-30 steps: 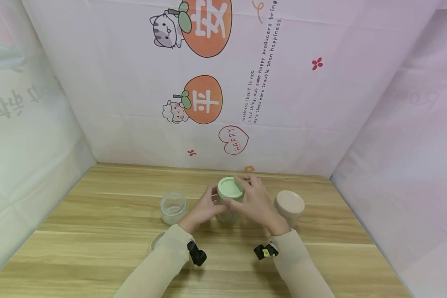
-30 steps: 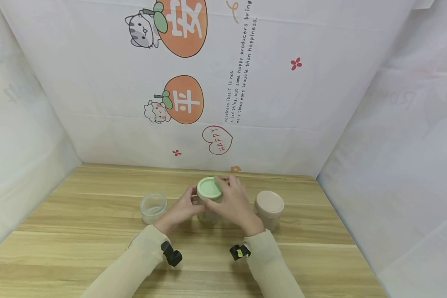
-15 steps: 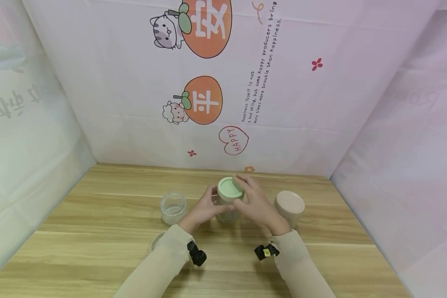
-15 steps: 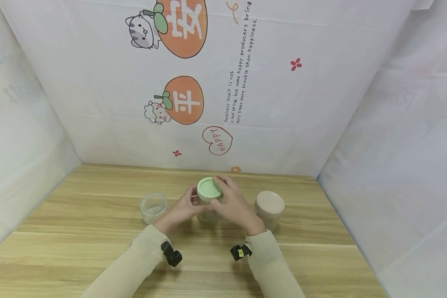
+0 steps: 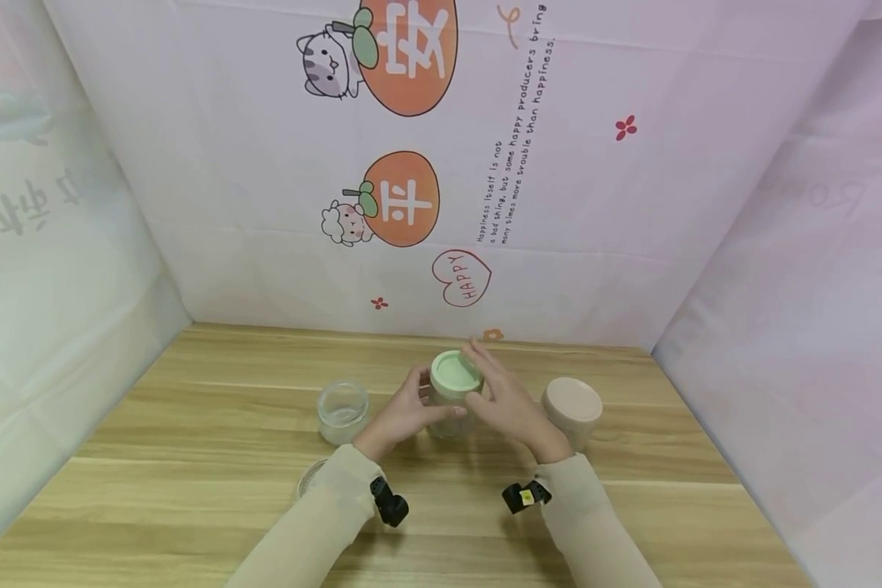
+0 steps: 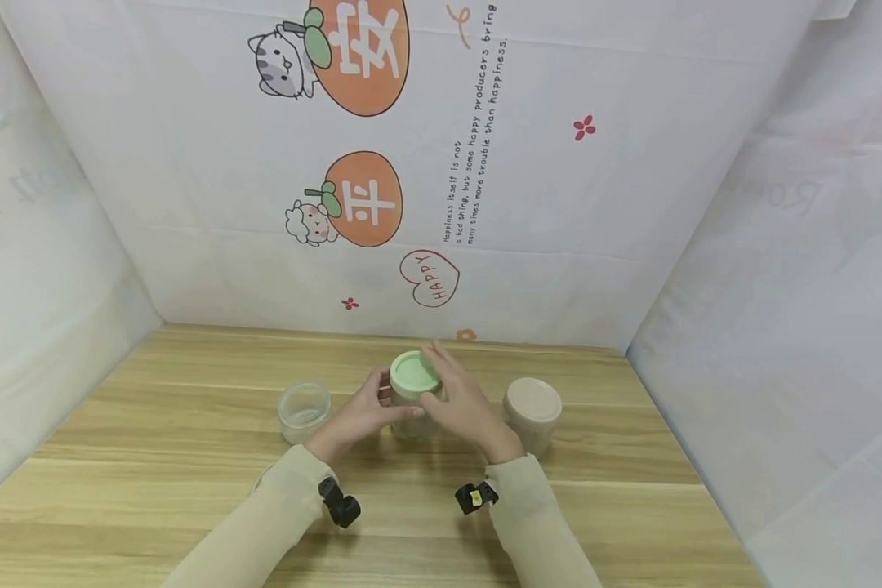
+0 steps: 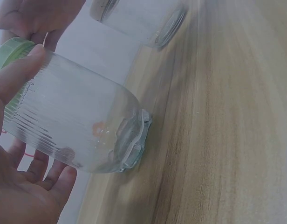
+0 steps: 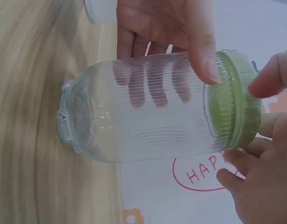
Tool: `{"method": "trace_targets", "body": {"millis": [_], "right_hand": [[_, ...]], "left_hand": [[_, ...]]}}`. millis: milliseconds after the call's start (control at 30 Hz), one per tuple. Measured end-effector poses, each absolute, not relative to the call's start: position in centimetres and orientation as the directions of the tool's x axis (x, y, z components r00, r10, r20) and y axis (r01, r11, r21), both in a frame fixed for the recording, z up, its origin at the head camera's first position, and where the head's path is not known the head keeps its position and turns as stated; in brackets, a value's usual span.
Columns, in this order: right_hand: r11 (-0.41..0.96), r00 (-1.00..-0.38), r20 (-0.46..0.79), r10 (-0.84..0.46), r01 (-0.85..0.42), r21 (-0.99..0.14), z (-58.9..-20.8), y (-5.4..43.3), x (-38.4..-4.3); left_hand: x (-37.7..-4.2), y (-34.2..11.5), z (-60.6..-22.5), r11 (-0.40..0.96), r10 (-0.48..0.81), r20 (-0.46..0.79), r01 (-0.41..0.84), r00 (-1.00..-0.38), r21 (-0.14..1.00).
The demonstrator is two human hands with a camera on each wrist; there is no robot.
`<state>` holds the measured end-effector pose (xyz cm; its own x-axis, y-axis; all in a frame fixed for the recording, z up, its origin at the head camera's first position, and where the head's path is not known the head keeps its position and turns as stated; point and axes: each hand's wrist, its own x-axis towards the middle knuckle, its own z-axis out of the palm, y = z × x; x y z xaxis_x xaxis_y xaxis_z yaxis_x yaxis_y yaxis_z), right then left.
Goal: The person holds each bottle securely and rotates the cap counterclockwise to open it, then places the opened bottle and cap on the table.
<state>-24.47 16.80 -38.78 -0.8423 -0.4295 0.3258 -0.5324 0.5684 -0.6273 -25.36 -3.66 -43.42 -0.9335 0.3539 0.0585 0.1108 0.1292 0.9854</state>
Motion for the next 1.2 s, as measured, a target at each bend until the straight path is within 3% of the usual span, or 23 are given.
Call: {"method": "trace_targets", "body": {"millis": [133,300,433,1000,1200], "right_hand": [[0.602,-0.839,0.355,-0.413,-0.544,-0.585,-38.3,16.6,-24.3],[0.68,-0.808,0.452,-0.379,-0.574,-0.456,-37.6,16.0,-24.0],[0.756,-0.814,0.474,-0.337,-0.533,-0.379,-37.4,15.6,-23.7],[0.887,-0.816,0.505,-0.28,-0.421,-0.189,-37.9,14.7,-23.1],[0.87,-0.799,0.522,-0.3,-0.453,-0.193,-38.1,14.8,-23.1]], "left_hand": [[-25.5,-3.6,-43.6,0.131,0.352,0.065,0.118,-0.934,0.984],[-25.6,-3.7,-43.6,0.123,0.353,0.075,0.126,-0.933,0.984],[-25.6,-3.7,-43.7,0.121,0.357,0.073,0.123,-0.931,0.985],[-25.5,-3.8,-43.8,0.124,0.355,0.071,0.122,-0.932,0.985],[-25.6,-3.8,-43.9,0.127,0.356,0.066,0.118,-0.932,0.985]]}}
